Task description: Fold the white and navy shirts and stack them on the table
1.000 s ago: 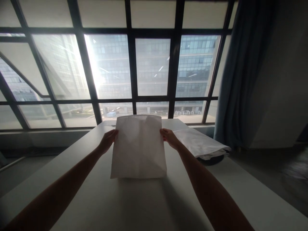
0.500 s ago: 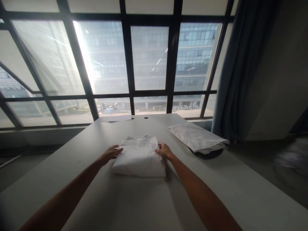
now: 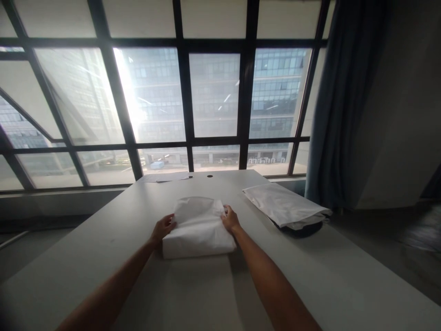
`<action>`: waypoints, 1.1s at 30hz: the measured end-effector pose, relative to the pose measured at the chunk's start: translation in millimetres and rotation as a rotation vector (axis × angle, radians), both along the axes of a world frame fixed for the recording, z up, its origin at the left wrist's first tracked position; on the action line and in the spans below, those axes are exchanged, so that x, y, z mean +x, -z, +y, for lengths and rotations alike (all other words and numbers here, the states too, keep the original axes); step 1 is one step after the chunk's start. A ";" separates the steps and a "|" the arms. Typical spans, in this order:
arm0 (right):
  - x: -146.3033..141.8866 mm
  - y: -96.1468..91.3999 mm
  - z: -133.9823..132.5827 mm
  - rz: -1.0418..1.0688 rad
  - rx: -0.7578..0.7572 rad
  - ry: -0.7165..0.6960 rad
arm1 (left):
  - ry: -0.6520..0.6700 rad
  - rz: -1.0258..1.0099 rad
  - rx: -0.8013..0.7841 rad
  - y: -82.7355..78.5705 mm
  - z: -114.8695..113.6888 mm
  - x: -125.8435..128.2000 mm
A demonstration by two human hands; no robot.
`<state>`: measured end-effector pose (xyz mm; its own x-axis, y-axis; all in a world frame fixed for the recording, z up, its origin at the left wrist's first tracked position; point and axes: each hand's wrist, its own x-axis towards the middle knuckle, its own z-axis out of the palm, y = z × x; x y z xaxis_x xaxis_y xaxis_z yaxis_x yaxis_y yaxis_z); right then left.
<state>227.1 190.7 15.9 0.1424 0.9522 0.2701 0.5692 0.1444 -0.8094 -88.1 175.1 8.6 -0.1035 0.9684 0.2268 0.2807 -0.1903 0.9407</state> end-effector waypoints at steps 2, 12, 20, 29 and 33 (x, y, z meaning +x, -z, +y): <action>1.5 2.6 -2.9 -0.054 -0.075 0.056 | -0.020 0.030 -0.080 -0.9 -1.9 0.7; 44.4 10.6 -94.8 0.132 -0.311 -0.075 | 0.117 0.104 -0.268 -23.3 -98.4 -14.6; 36.0 17.4 -129.7 0.263 -0.130 -0.119 | 0.046 0.088 -0.033 -14.4 -136.0 2.6; 32.6 16.6 -138.3 0.326 -0.075 -0.140 | 0.051 0.195 -0.044 -9.6 -147.7 -2.8; 30.9 18.9 -135.8 0.376 -0.084 -0.107 | -0.044 0.224 -0.092 -10.4 -148.4 -1.8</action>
<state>258.0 54.9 -3.0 0.1153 0.9837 0.1383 0.2167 0.1109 -0.9699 -89.9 26.7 19.0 -0.1025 0.9819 0.1595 0.4907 -0.0896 0.8667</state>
